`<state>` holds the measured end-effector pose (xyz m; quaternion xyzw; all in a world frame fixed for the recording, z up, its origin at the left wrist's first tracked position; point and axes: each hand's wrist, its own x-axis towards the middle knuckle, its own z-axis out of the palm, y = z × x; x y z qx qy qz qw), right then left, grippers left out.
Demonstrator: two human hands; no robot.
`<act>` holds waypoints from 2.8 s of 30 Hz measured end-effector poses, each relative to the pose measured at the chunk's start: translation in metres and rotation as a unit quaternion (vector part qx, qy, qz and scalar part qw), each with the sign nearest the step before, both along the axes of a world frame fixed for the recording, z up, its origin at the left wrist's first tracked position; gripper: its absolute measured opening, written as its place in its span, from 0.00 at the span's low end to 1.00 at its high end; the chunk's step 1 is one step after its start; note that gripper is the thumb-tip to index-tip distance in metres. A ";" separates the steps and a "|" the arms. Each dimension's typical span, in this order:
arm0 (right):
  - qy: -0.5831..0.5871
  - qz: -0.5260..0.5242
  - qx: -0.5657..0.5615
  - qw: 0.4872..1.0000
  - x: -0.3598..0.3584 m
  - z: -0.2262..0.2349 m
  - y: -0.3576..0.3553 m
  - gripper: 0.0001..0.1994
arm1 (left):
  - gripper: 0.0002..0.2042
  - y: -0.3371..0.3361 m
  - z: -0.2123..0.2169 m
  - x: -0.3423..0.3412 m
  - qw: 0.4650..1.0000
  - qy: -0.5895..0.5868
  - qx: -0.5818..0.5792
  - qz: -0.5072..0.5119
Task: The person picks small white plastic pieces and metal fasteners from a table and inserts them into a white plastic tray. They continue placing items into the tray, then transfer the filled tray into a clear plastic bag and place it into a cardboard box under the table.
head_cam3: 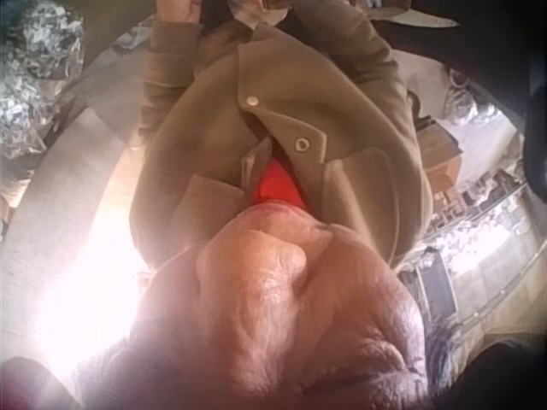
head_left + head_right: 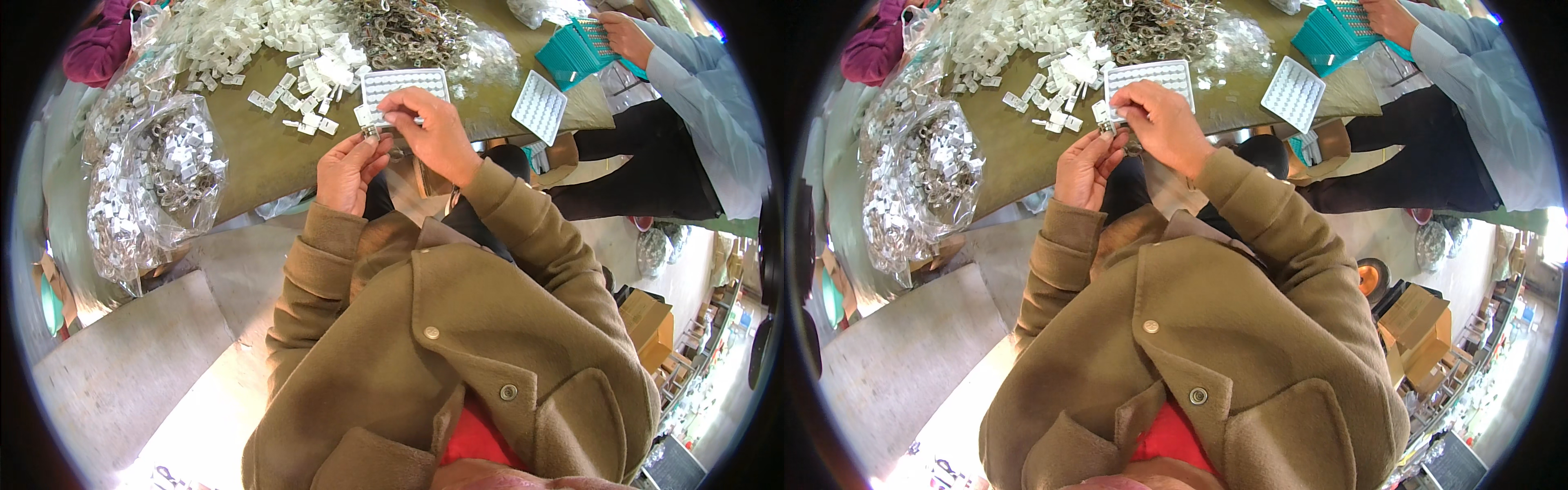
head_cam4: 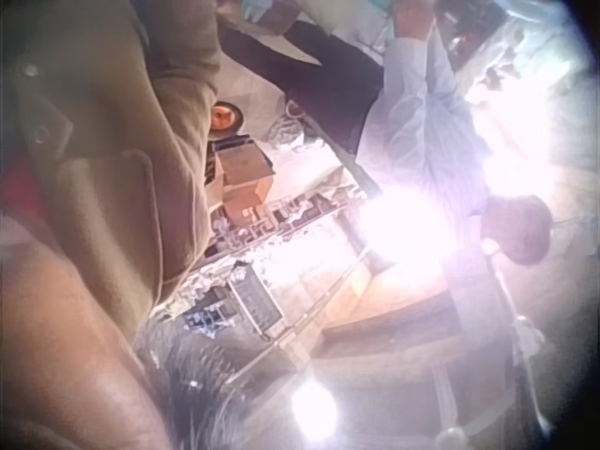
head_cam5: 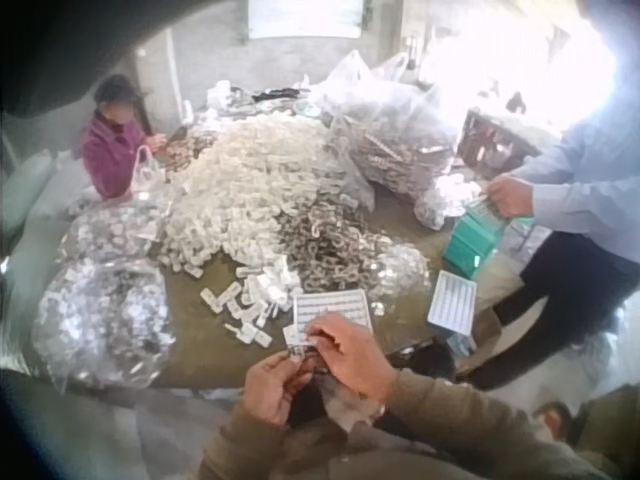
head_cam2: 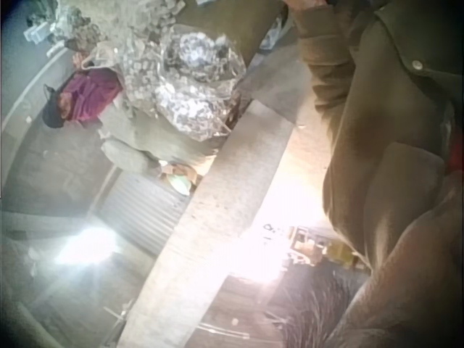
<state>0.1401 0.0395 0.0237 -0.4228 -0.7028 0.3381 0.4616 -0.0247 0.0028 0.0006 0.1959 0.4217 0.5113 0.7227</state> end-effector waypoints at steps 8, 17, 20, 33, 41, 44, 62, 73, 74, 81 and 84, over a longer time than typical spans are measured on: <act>-0.057 -0.005 0.153 0.987 -0.006 0.003 -0.016 0.06 | 0.12 -0.011 0.009 0.002 0.999 0.014 0.008 -0.029; -0.117 0.065 0.190 0.973 0.006 0.009 -0.018 0.05 | 0.14 -0.020 0.004 0.015 0.994 0.075 0.075 0.019; -0.087 0.065 0.074 0.991 0.009 0.011 -0.018 0.05 | 0.14 -0.024 0.003 0.019 0.988 0.114 0.099 0.020; -0.026 0.002 -0.137 0.990 -0.003 0.004 -0.028 0.15 | 0.11 -0.024 0.004 0.016 0.999 -0.008 0.042 -0.009; 0.193 0.147 -0.336 0.910 0.006 0.003 -0.025 0.13 | 0.11 -0.020 -0.004 0.006 0.974 -0.212 -0.047 -0.064; 0.319 0.148 -0.397 0.848 0.008 0.001 -0.020 0.14 | 0.10 -0.020 -0.010 0.001 0.956 -0.270 -0.068 -0.089; -0.106 0.078 0.049 0.990 0.016 -0.003 -0.033 0.18 | 0.10 -0.024 0.000 0.008 0.937 -0.306 -0.160 -0.057; -0.140 0.005 0.106 0.984 0.042 -0.033 -0.074 0.21 | 0.12 -0.036 -0.010 0.027 0.975 -0.066 -0.139 -0.160; -0.130 0.009 0.099 0.987 0.047 -0.035 -0.077 0.22 | 0.12 -0.037 -0.014 0.029 0.977 -0.053 -0.124 -0.164; -0.306 -0.184 0.133 0.925 0.106 -0.041 -0.055 0.20 | 0.17 -0.032 -0.031 0.039 0.982 0.044 -0.024 -0.180; -0.348 -0.148 0.156 0.912 0.116 -0.048 -0.045 0.20 | 0.17 -0.030 -0.032 0.043 0.985 -0.038 -0.012 -0.168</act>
